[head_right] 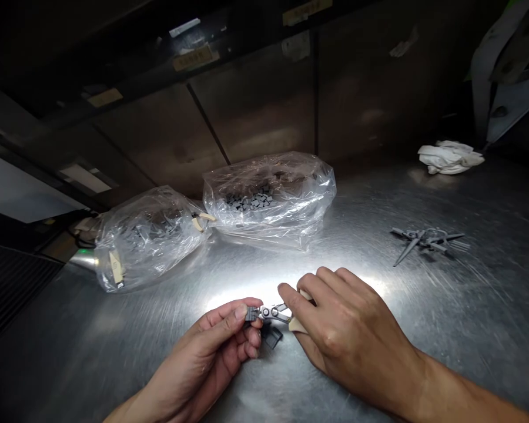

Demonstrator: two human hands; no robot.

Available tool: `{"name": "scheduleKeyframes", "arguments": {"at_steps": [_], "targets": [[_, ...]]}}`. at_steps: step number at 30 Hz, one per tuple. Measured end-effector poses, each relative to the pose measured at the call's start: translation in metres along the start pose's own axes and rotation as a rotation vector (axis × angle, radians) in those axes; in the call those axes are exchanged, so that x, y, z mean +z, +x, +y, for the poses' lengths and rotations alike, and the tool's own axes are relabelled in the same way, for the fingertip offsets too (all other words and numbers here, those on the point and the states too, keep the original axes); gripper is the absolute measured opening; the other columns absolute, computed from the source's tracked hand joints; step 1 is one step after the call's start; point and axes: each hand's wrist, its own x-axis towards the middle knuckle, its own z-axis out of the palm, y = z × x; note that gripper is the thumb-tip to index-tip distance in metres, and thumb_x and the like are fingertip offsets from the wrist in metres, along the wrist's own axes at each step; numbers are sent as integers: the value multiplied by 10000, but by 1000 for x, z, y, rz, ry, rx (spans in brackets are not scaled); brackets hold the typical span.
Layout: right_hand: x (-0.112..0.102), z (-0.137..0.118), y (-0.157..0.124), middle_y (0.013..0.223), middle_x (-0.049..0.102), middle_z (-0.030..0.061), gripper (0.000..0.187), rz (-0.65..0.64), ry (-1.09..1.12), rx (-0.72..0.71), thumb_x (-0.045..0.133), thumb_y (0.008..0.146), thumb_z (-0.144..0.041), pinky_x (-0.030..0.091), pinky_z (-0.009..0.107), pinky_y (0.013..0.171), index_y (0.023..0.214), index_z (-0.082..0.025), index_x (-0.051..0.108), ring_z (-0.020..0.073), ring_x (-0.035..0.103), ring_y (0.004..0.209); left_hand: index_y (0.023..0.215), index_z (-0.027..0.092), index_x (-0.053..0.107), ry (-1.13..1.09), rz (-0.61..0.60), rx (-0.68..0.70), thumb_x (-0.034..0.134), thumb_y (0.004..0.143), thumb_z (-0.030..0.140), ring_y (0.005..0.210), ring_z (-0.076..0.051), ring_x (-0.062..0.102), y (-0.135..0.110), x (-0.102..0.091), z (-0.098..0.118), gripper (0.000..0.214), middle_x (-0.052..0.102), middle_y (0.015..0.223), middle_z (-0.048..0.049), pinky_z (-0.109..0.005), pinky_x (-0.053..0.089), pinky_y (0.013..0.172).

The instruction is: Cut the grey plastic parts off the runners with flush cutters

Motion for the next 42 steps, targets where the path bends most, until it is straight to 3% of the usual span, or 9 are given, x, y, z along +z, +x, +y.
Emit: {"name": "scheduleKeyframes", "arguments": {"at_steps": [24, 32, 42], "targets": [[6, -8, -3, 803, 566, 2, 230, -39, 79, 40, 550, 917, -108, 315, 356, 674, 1101, -178, 669, 194, 501, 696, 951, 79, 796, 4, 22, -13, 864, 812, 259, 662, -102, 669, 3, 0, 0, 237, 735, 695, -60, -200, 530, 684], [5, -5, -4, 779, 566, 2, 228, -24, -4, -10, 508, 957, -121, 303, 360, 666, 1114, -171, 666, 196, 511, 673, 956, 71, 793, 1, 19, -10, 838, 838, 238, 657, -93, 665, 2, -1, -1, 209, 729, 702, -56, -194, 534, 686], [7, -6, -7, 778, 580, -11, 238, -77, 96, 47, 564, 880, -101, 379, 330, 626, 1081, -193, 652, 182, 556, 646, 976, 58, 791, 8, -3, -6, 812, 862, 226, 669, -95, 668, 2, -1, -1, 204, 736, 747, -66, -202, 549, 698]]}}
